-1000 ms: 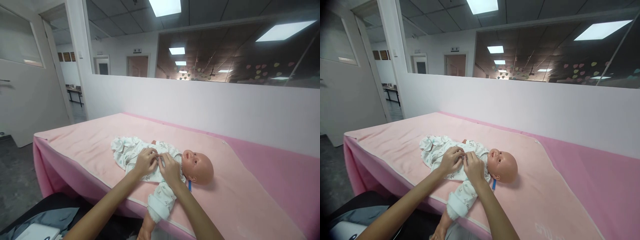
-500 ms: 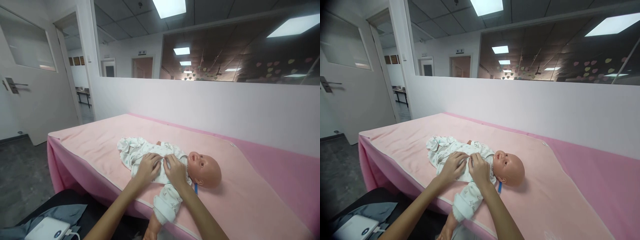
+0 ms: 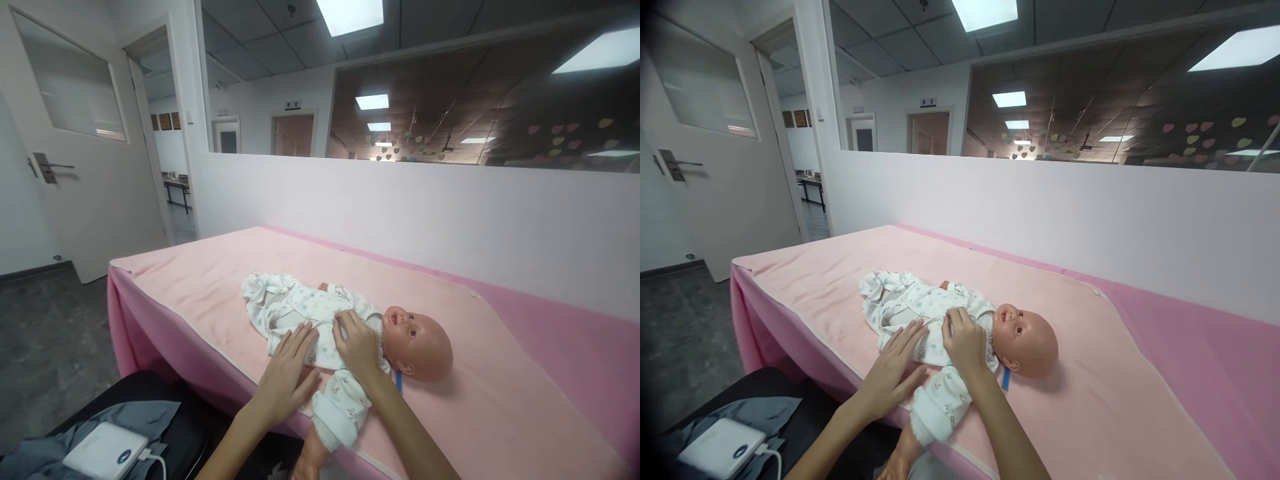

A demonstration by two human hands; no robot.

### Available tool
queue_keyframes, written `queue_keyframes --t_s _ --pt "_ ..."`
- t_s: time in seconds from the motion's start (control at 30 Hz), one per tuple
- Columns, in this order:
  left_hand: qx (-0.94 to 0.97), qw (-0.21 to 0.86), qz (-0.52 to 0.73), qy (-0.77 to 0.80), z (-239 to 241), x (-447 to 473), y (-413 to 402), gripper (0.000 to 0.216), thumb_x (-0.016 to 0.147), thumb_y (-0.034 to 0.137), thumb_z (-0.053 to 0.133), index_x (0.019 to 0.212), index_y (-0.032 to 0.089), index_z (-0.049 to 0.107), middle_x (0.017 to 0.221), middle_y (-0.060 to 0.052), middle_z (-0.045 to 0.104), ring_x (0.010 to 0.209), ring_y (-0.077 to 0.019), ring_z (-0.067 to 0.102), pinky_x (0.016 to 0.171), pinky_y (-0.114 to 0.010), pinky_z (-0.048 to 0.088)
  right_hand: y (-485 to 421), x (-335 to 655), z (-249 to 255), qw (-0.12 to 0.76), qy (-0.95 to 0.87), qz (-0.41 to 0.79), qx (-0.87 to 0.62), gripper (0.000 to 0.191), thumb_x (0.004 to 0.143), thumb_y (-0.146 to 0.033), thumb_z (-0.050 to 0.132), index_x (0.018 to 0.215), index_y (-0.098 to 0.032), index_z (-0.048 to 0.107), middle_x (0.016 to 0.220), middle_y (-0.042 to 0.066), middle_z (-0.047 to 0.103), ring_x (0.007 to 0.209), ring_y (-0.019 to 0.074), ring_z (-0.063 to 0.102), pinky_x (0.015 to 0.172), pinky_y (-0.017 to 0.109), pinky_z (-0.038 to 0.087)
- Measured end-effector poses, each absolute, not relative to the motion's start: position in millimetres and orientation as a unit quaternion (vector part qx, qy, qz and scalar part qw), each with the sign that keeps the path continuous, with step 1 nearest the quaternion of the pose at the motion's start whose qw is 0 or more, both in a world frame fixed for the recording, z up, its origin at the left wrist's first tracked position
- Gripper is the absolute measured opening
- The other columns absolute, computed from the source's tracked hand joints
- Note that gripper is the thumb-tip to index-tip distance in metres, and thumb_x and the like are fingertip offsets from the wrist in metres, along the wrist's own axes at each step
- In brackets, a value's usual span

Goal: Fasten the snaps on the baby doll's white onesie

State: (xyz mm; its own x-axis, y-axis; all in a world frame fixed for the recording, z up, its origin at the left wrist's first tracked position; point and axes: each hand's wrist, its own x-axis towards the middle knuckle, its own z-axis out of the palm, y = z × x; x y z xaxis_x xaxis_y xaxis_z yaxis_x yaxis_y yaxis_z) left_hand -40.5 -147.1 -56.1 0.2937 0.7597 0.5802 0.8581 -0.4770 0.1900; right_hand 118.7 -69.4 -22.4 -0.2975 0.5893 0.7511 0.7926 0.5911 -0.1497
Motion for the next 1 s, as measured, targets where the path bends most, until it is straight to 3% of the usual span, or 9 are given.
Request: queue_keyframes --t_s 0.13,0.33,0.6,1.0 --pt "-0.805 0.095 -0.305 -0.500 -64 -46 -159 0.054 0.083 0.030 0.041 0.135 0.021 0.029 0.140 -0.006 0.031 0.128 -0.0234 0.031 0.104 -0.042 0.030 -70 118 -21 0.401 -0.795 -0.130 -0.436 0.016 0.084 -0.023 0.042 0.081 -0.020 0.057 0.078 0.000 0.061 0.061 0.0092 0.054 0.050 0.021 0.028" --pt "-0.757 0.158 -0.399 -0.493 -114 -53 -173 0.040 0.081 0.017 0.039 0.119 0.025 0.050 0.120 -0.003 0.056 0.113 -0.0207 0.048 0.094 -0.039 0.036 -70 118 -20 0.408 -0.794 -0.135 -0.430 0.017 0.084 -0.023 0.041 0.079 -0.019 0.057 0.076 0.001 0.061 0.059 0.0085 0.053 0.050 0.021 0.027" --pt "-0.665 0.223 -0.508 -0.500 -156 -41 -171 0.036 0.079 0.015 0.037 0.108 0.019 0.057 0.106 -0.006 0.063 0.105 -0.0213 0.053 0.098 -0.044 0.028 -69 119 -22 0.402 -0.796 -0.134 -0.432 0.016 0.084 -0.024 0.041 0.080 -0.020 0.057 0.077 -0.001 0.061 0.059 0.0085 0.053 0.050 0.022 0.025" --pt "-0.698 0.210 -0.468 -0.500 -152 -48 -175 0.038 0.077 0.017 0.041 0.113 0.020 0.054 0.111 -0.006 0.062 0.108 -0.0222 0.051 0.099 -0.044 0.026 -68 119 -23 0.410 -0.795 -0.139 -0.425 0.018 0.084 -0.024 0.041 0.079 -0.020 0.057 0.076 0.000 0.061 0.058 0.0092 0.052 0.049 0.022 0.023"
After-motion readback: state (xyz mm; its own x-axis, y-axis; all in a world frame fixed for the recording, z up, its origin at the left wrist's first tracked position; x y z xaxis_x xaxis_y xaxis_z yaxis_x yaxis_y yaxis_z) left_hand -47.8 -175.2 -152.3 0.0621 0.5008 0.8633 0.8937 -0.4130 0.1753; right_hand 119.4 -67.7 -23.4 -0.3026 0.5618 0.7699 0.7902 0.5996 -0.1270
